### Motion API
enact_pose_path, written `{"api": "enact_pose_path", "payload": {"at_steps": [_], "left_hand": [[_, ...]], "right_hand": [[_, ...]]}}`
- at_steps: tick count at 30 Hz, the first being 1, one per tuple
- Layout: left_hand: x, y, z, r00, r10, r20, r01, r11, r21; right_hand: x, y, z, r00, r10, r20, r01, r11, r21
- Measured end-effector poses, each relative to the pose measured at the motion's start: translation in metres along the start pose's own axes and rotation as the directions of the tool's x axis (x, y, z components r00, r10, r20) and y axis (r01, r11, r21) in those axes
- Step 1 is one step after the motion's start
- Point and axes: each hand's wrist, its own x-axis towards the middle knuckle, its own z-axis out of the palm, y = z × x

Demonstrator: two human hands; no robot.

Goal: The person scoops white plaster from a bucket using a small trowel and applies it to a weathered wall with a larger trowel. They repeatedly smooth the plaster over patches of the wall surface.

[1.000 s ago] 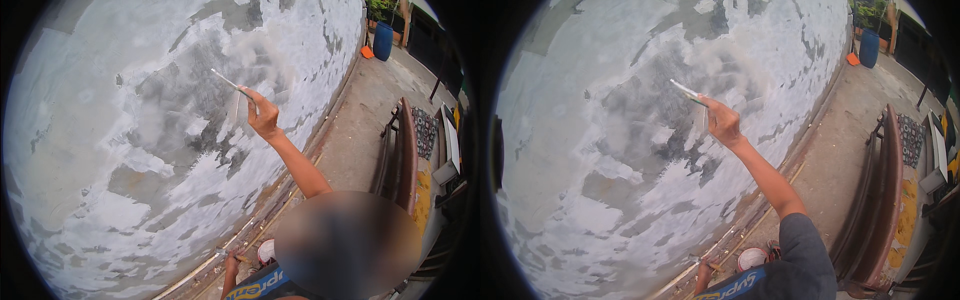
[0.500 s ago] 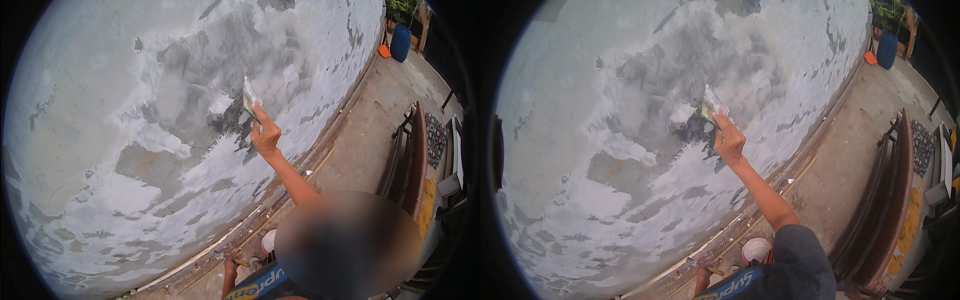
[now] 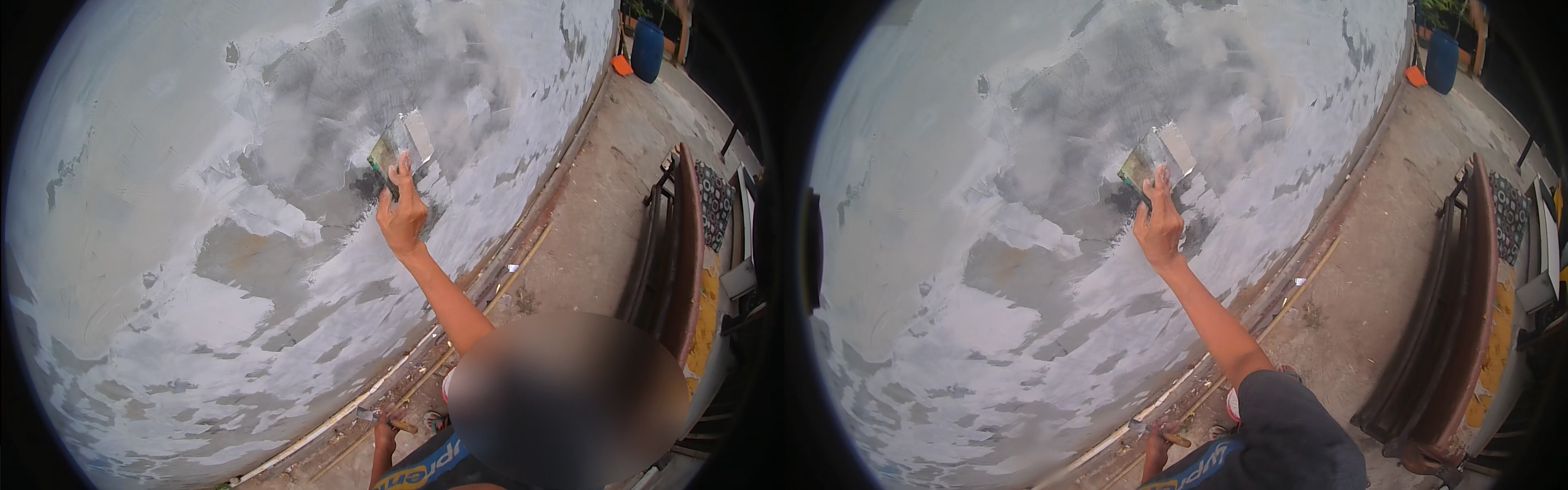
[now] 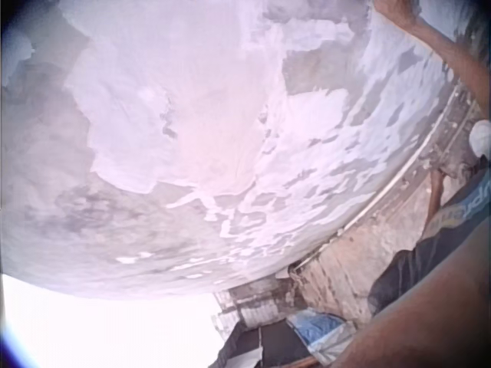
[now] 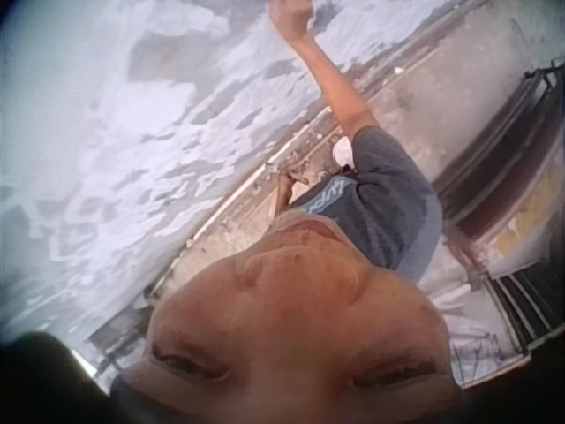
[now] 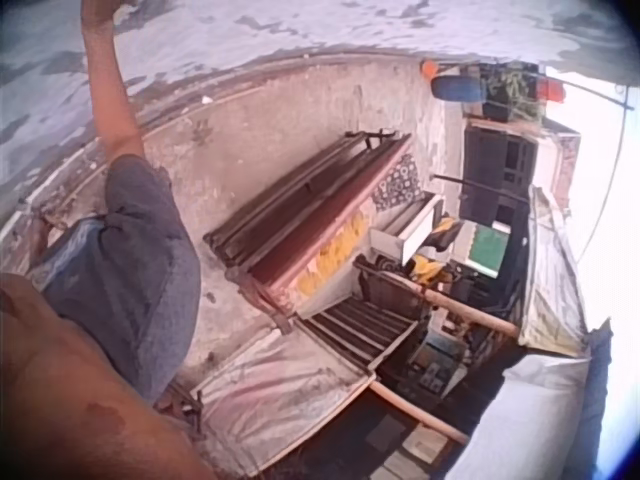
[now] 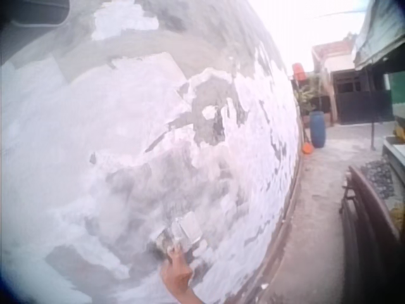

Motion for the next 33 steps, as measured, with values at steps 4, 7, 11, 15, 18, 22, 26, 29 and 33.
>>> {"api": "enact_pose_path", "payload": {"at_steps": [4, 7, 11, 15, 18, 22, 26, 29, 33], "left_hand": [[-0.001, -0.007, -0.017, 1.0, -0.01, 0.01, 0.009, 0.999, 0.046], [0.006, -0.007, -0.027, 1.0, -0.005, 0.02, 0.004, 0.998, 0.06], [0.013, 0.009, -0.025, 0.999, 0.044, 0.026, -0.045, 0.999, 0.031], [0.023, 0.007, -0.032, 0.997, 0.04, 0.059, -0.04, 0.999, 0.006], [0.016, 0.019, -0.025, 0.999, 0.013, 0.043, -0.014, 1.0, 0.019], [0.015, 0.016, -0.041, 0.999, 0.01, 0.053, -0.01, 1.0, 0.0], [0.017, 0.011, -0.058, 0.998, 0.02, 0.058, -0.02, 1.0, 0.009], [0.022, 0.006, -0.073, 0.998, 0.017, 0.06, -0.017, 1.0, 0.001], [0.024, 0.003, -0.09, 0.995, 0.029, 0.091, -0.029, 1.0, -0.002]], "right_hand": [[-0.035, -0.03, -0.002, 0.987, -0.078, 0.138, 0.081, 0.997, -0.015], [-0.053, -0.044, -0.026, 0.962, -0.086, 0.26, 0.059, 0.992, 0.108], [-0.03, -0.029, -0.074, 0.936, 0.281, 0.21, -0.312, 0.941, 0.129], [0.02, 0.016, -0.079, 0.823, 0.569, 0.007, -0.568, 0.822, -0.05], [0.025, 0.037, -0.061, 0.897, 0.43, -0.099, -0.435, 0.899, -0.042], [0.032, 0.017, -0.048, 0.888, 0.458, -0.034, -0.459, 0.887, -0.046], [0.038, 0.001, -0.043, 0.899, 0.437, 0.016, -0.435, 0.898, -0.068], [0.036, -0.005, -0.039, 0.943, 0.331, 0.034, -0.33, 0.943, -0.045], [0.027, -0.018, -0.039, 0.984, 0.16, 0.084, -0.156, 0.987, -0.045]]}}
